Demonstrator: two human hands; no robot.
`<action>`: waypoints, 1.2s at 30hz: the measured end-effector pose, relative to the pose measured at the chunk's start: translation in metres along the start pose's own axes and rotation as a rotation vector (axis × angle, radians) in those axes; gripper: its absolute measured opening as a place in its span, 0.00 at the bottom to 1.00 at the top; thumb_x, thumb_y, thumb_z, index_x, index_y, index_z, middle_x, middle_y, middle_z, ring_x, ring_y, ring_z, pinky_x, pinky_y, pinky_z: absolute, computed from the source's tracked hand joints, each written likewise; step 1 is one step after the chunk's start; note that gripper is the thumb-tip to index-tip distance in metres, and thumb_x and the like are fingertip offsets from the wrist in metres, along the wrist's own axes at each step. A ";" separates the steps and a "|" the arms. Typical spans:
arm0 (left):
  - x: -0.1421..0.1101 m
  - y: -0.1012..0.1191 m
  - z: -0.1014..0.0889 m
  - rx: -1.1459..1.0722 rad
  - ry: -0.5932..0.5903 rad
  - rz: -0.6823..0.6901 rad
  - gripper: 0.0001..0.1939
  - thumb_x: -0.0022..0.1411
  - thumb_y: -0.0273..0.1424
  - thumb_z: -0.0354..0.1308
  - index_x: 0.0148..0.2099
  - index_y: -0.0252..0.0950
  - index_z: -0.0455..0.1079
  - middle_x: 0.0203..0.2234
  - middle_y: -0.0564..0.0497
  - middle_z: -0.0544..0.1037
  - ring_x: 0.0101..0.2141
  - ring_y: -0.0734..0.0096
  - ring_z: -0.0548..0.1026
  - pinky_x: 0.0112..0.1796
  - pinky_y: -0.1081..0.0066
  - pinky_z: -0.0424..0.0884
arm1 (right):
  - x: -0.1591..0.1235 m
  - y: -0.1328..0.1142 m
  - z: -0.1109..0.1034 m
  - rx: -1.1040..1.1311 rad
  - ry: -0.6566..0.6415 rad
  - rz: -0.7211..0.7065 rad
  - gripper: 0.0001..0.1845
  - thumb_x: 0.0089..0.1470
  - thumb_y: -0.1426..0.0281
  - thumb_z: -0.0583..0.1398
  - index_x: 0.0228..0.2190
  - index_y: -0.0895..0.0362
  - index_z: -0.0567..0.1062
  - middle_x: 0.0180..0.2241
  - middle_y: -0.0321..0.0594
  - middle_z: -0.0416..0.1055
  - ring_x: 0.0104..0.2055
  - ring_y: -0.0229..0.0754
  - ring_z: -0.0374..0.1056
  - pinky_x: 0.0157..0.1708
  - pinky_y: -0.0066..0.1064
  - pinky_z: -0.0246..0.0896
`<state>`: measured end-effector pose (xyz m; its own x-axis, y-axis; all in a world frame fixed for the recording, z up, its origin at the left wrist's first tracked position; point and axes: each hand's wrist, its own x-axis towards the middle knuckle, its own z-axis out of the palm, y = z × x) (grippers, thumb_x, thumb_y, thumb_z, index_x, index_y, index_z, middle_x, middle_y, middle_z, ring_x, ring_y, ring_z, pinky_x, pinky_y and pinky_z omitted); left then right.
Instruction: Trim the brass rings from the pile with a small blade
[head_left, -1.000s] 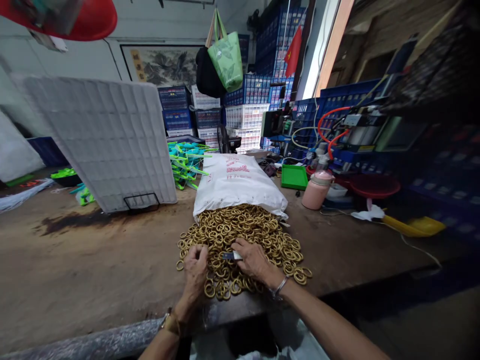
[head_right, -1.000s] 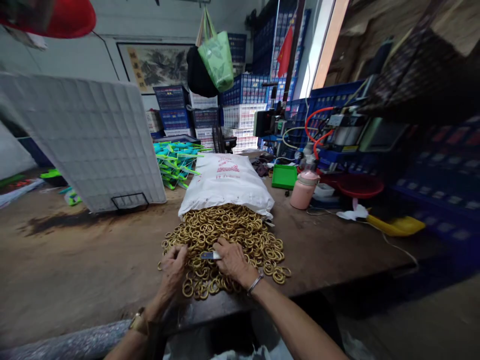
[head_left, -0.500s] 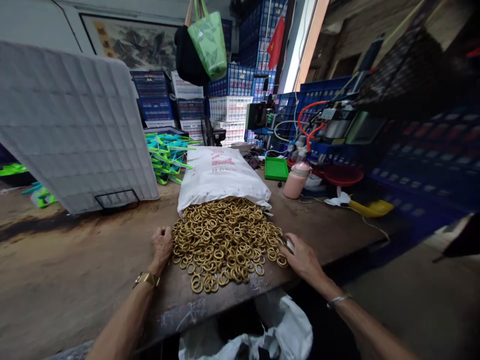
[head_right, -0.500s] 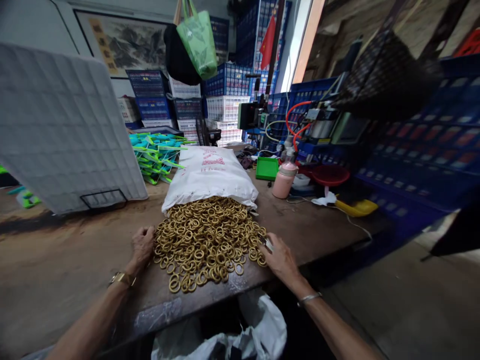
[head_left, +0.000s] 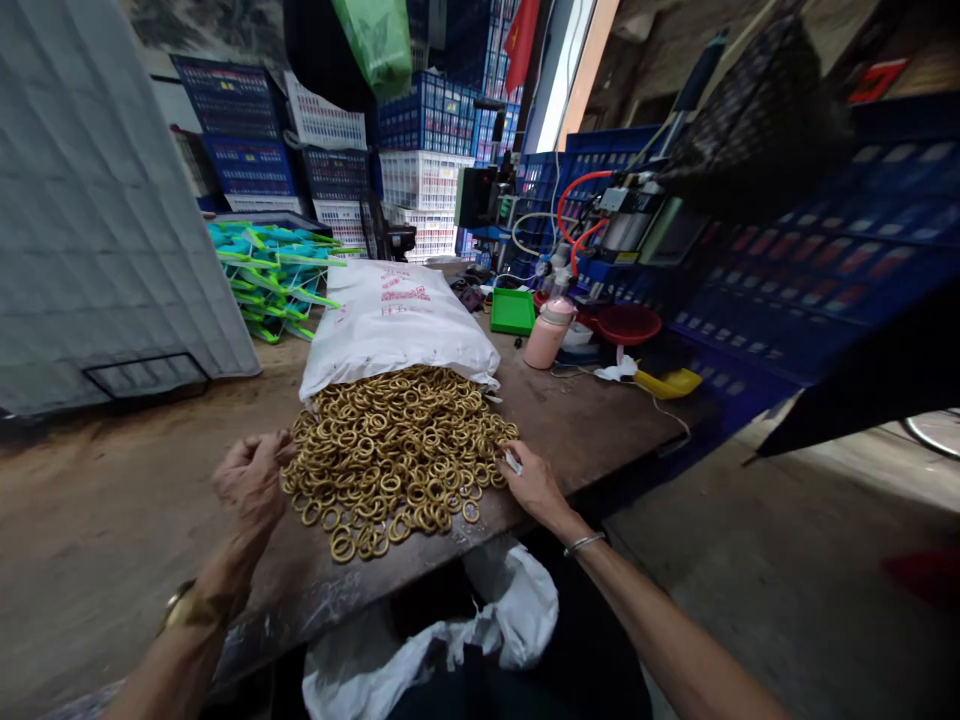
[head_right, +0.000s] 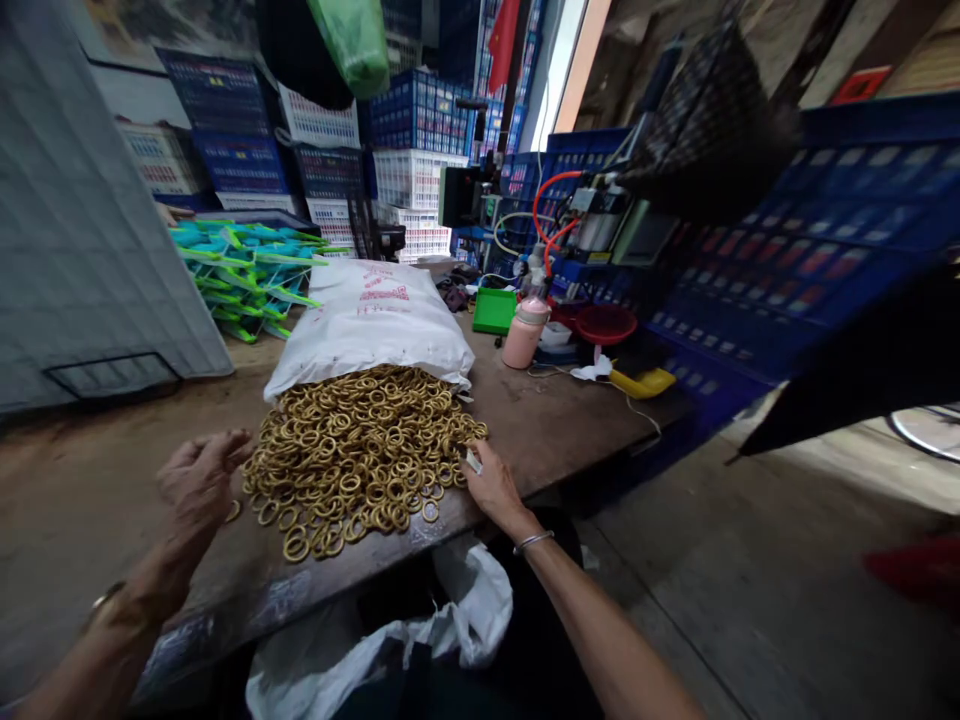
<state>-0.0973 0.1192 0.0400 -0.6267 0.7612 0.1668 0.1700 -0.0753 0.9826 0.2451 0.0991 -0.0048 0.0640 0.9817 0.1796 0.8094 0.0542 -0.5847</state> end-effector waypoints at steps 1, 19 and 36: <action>-0.012 0.007 -0.004 -0.216 -0.055 -0.100 0.08 0.46 0.34 0.54 0.24 0.37 0.58 0.22 0.55 0.69 0.28 0.70 0.70 0.25 0.73 0.66 | -0.006 0.002 -0.001 0.016 0.029 0.012 0.11 0.50 0.68 0.52 0.36 0.58 0.68 0.31 0.39 0.71 0.31 0.38 0.66 0.30 0.26 0.56; -0.199 -0.023 0.020 -0.696 -0.724 -1.182 0.12 0.45 0.35 0.64 0.21 0.33 0.67 0.17 0.52 0.70 0.18 0.75 0.69 0.15 0.78 0.60 | -0.074 -0.036 0.044 -0.504 -0.113 -0.181 0.17 0.48 0.78 0.52 0.42 0.56 0.65 0.39 0.44 0.69 0.31 0.43 0.67 0.32 0.33 0.54; -0.185 -0.004 0.034 -0.587 -0.833 -0.907 0.11 0.50 0.35 0.60 0.29 0.33 0.64 0.19 0.55 0.66 0.19 0.78 0.66 0.14 0.81 0.57 | -0.070 -0.041 0.028 -0.358 -0.177 -0.159 0.14 0.48 0.81 0.48 0.35 0.55 0.66 0.34 0.38 0.68 0.29 0.38 0.64 0.27 0.29 0.47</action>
<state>0.0444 0.0006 0.0023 0.3315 0.8327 -0.4435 -0.5280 0.5533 0.6443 0.1912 0.0336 -0.0157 -0.1535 0.9841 0.0888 0.9548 0.1709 -0.2433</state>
